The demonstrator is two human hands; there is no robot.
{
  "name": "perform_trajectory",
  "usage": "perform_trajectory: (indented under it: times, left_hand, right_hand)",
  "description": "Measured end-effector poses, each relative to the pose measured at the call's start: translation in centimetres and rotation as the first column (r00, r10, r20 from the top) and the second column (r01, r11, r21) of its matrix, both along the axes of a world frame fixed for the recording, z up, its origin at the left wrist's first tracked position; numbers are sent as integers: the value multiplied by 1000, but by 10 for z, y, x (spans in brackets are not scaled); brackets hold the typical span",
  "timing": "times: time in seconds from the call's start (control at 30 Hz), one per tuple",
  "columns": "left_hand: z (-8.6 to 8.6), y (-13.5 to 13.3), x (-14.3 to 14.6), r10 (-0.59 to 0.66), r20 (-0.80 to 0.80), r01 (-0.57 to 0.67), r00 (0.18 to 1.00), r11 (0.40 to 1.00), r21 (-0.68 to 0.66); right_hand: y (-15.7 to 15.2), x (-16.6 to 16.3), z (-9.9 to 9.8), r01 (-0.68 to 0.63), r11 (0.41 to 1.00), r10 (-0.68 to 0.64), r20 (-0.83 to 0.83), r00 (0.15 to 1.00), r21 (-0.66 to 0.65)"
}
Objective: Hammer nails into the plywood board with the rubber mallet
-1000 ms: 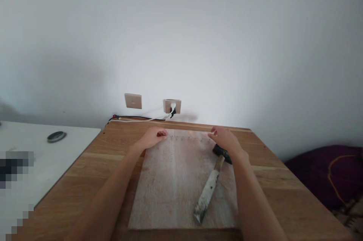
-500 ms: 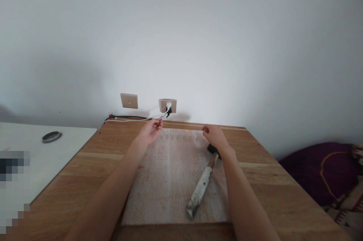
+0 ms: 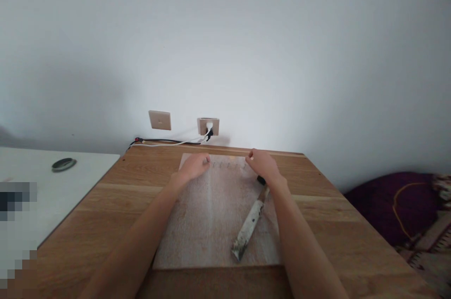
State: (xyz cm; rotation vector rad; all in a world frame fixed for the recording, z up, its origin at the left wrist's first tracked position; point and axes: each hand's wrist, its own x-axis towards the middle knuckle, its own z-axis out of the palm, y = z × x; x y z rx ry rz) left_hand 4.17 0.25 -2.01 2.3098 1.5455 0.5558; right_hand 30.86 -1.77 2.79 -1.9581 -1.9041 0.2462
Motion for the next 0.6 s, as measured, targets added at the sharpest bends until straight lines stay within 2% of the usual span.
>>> perform_trajectory:
  times: [0.1, 0.17, 0.27, 0.3, 0.33, 0.37, 0.43, 0.47, 0.5, 0.6]
  left_hand:
    - [-1, 1, -1, -21, 1, 21, 1000, 1000, 22]
    - [-1, 0, 1, 9, 37, -10, 999, 999, 32]
    - [1, -2, 8, 115, 255, -119, 960, 993, 2]
    - [3, -2, 11, 173, 402, -158, 899, 985, -69]
    - [4, -1, 14, 237, 555, -169, 797, 970, -172]
    - [5, -1, 17, 303, 678, -143, 669, 949, -282]
    - [8, 1, 19, 405, 795, -32, 451, 898, -439]
    - [10, 3, 20, 429, 811, 12, 399, 881, -472]
    - [11, 4, 19, 437, 814, 30, 382, 875, -484]
    - [12, 6, 17, 442, 813, 41, 379, 870, -492]
  right_hand:
    - [-4, -10, -4, 4, 998, 7, 160, 987, -65]
    - [-6, -15, -6, 1, 995, 22, 235, 972, -100]
    - [-6, -19, -8, 12, 991, 30, 311, 950, -133]
    - [-5, -20, -8, 16, 990, 30, 327, 945, -139]
    - [-5, -20, -8, 18, 990, 31, 338, 941, -143]
    - [-4, -19, -8, 19, 989, 33, 344, 938, -146]
    - [-4, -18, -7, 17, 989, 37, 348, 937, -150]
    - [-4, -17, -7, 19, 989, 35, 347, 937, -150]
    - [-5, -16, -7, 23, 989, 30, 344, 939, -149]
    - [-6, -16, -8, 40, 989, 8, 315, 949, -144]
